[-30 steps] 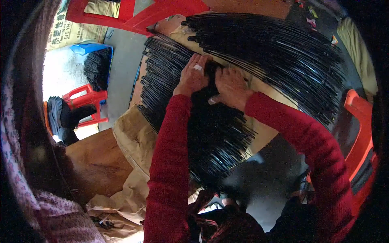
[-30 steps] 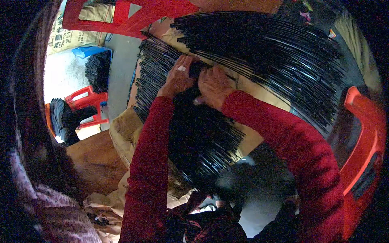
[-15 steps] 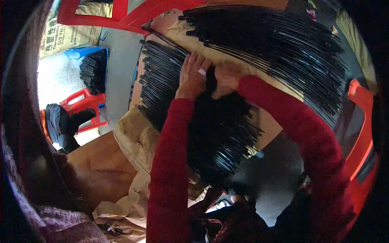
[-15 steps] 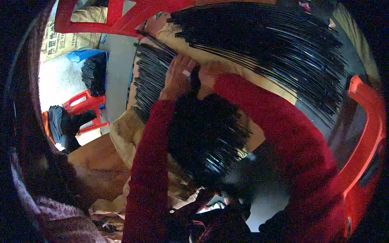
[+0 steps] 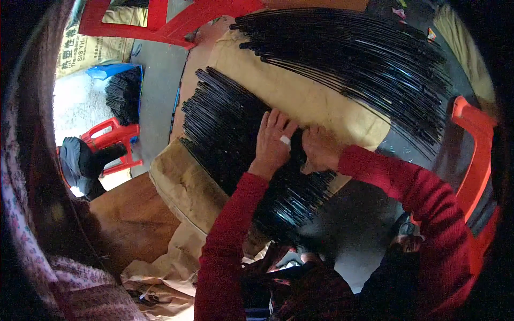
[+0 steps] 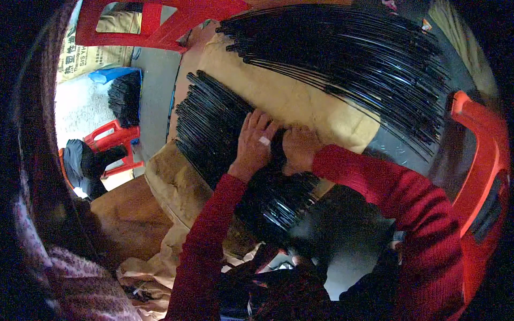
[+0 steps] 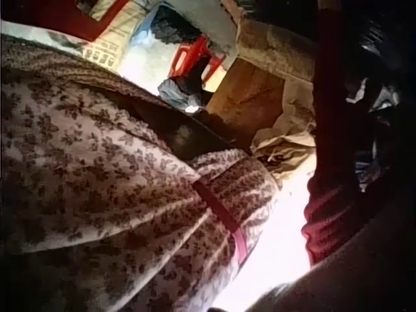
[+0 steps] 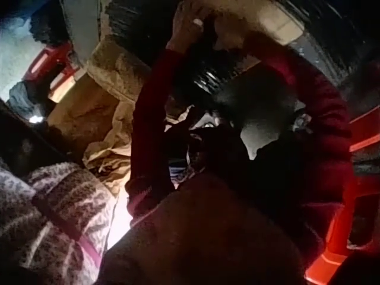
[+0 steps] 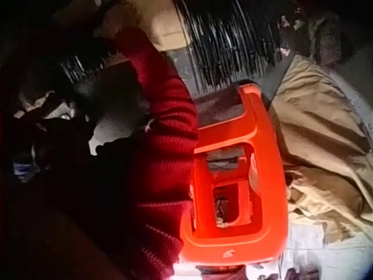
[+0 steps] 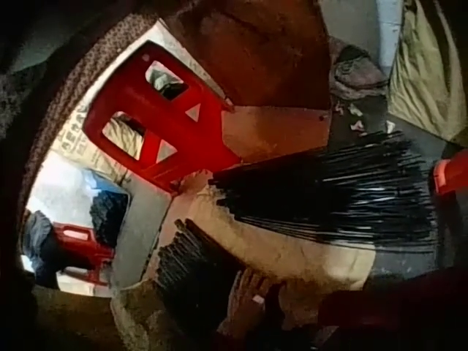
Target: The recorder is sorting and placing black industrial rods into a circular template/holder and organizing them on a production floor.
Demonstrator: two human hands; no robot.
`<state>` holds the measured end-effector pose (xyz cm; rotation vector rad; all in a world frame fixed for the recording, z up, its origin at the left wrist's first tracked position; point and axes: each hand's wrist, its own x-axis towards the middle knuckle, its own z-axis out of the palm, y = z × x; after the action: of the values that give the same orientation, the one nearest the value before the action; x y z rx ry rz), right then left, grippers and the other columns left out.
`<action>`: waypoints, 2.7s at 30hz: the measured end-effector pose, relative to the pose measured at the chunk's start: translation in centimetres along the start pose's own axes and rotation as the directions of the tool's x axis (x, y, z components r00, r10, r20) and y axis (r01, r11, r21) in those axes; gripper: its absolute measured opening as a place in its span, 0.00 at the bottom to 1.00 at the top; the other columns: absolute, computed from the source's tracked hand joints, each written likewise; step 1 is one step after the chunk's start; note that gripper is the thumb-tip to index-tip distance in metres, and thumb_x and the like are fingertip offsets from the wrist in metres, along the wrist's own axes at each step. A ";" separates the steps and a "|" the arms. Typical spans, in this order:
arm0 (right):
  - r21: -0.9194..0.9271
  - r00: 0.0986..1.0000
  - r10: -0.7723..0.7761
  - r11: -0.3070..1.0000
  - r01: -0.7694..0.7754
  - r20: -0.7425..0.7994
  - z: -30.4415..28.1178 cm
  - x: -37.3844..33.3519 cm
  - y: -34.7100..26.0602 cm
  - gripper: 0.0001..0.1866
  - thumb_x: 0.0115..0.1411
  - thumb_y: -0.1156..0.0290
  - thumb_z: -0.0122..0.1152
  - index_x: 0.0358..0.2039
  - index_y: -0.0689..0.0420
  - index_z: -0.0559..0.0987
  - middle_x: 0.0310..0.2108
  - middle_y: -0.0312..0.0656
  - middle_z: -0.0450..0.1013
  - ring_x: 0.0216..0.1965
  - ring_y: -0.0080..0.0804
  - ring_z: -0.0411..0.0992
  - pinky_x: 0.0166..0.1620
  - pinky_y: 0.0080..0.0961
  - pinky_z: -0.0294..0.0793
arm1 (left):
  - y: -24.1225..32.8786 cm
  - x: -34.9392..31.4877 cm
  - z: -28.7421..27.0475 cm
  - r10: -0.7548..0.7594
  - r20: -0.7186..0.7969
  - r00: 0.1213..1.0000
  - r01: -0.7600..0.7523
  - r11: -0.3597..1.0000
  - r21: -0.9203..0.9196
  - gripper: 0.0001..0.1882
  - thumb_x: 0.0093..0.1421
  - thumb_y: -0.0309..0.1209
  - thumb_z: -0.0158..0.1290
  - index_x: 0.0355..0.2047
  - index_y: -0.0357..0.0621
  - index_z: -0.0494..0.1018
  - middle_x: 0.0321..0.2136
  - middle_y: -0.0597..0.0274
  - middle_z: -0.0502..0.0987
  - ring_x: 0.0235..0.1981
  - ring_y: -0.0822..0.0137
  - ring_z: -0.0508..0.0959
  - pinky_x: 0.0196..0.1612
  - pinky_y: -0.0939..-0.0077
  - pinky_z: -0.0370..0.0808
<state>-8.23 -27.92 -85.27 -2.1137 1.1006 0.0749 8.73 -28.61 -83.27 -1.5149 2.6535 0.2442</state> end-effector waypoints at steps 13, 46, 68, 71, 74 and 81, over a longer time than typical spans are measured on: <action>0.303 0.963 -0.081 0.953 -0.001 0.256 -2.9 -0.9 6.0 0.40 0.46 0.62 0.65 0.57 0.68 0.63 0.50 0.59 0.67 0.53 0.54 0.66 0.52 0.44 0.69 | -8.7 1.1 -0.2 -0.204 -0.277 0.939 0.146 0.965 -0.218 0.29 0.55 0.26 0.52 0.59 0.38 0.63 0.60 0.40 0.61 0.62 0.38 0.60 0.65 0.53 0.57; 0.275 0.914 0.398 0.890 -0.364 -0.078 -4.4 4.8 4.8 0.28 0.60 0.51 0.53 0.51 0.60 0.72 0.46 0.56 0.73 0.51 0.53 0.71 0.54 0.44 0.70 | -14.7 -0.5 3.4 -0.285 -0.268 0.920 0.246 0.954 -0.170 0.18 0.64 0.35 0.50 0.52 0.42 0.70 0.52 0.44 0.69 0.56 0.46 0.65 0.59 0.55 0.61; -0.078 0.759 0.238 0.932 -0.354 -0.606 -2.7 2.9 6.2 0.16 0.54 0.72 0.59 0.44 0.60 0.70 0.37 0.51 0.72 0.38 0.49 0.74 0.40 0.40 0.75 | -14.6 -0.5 3.0 -0.386 -0.413 0.825 0.308 0.920 -0.243 0.10 0.52 0.34 0.63 0.30 0.42 0.77 0.33 0.59 0.78 0.38 0.59 0.74 0.47 0.62 0.68; -0.124 0.777 0.194 0.936 -0.329 -0.598 -2.9 2.3 5.9 0.19 0.52 0.72 0.60 0.45 0.59 0.70 0.38 0.49 0.71 0.40 0.47 0.73 0.41 0.39 0.74 | -15.2 0.0 2.7 -0.740 -0.009 0.672 0.574 0.529 -0.625 0.15 0.49 0.31 0.65 0.34 0.37 0.76 0.35 0.60 0.79 0.36 0.65 0.76 0.41 0.68 0.72; -0.164 0.762 0.179 0.922 -0.350 -0.622 -3.3 1.4 4.6 0.22 0.51 0.71 0.61 0.47 0.59 0.70 0.39 0.49 0.70 0.43 0.47 0.71 0.44 0.40 0.73 | -15.0 0.3 2.1 -0.744 -0.001 0.668 0.488 0.439 -0.754 0.20 0.47 0.30 0.68 0.39 0.35 0.75 0.37 0.60 0.78 0.36 0.68 0.77 0.39 0.75 0.74; -0.199 0.730 -0.149 0.980 0.018 -0.667 -2.1 2.2 -1.4 0.25 0.53 0.66 0.63 0.50 0.60 0.70 0.44 0.48 0.68 0.46 0.46 0.69 0.46 0.40 0.72 | -12.7 0.3 0.9 -0.733 0.126 0.668 0.336 0.146 -0.931 0.26 0.49 0.29 0.68 0.46 0.35 0.69 0.41 0.56 0.76 0.43 0.66 0.75 0.47 0.75 0.73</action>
<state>-6.40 -30.20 -83.72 -2.4221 1.4432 -0.7380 19.50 -35.05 -85.52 -2.9903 1.7599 1.7769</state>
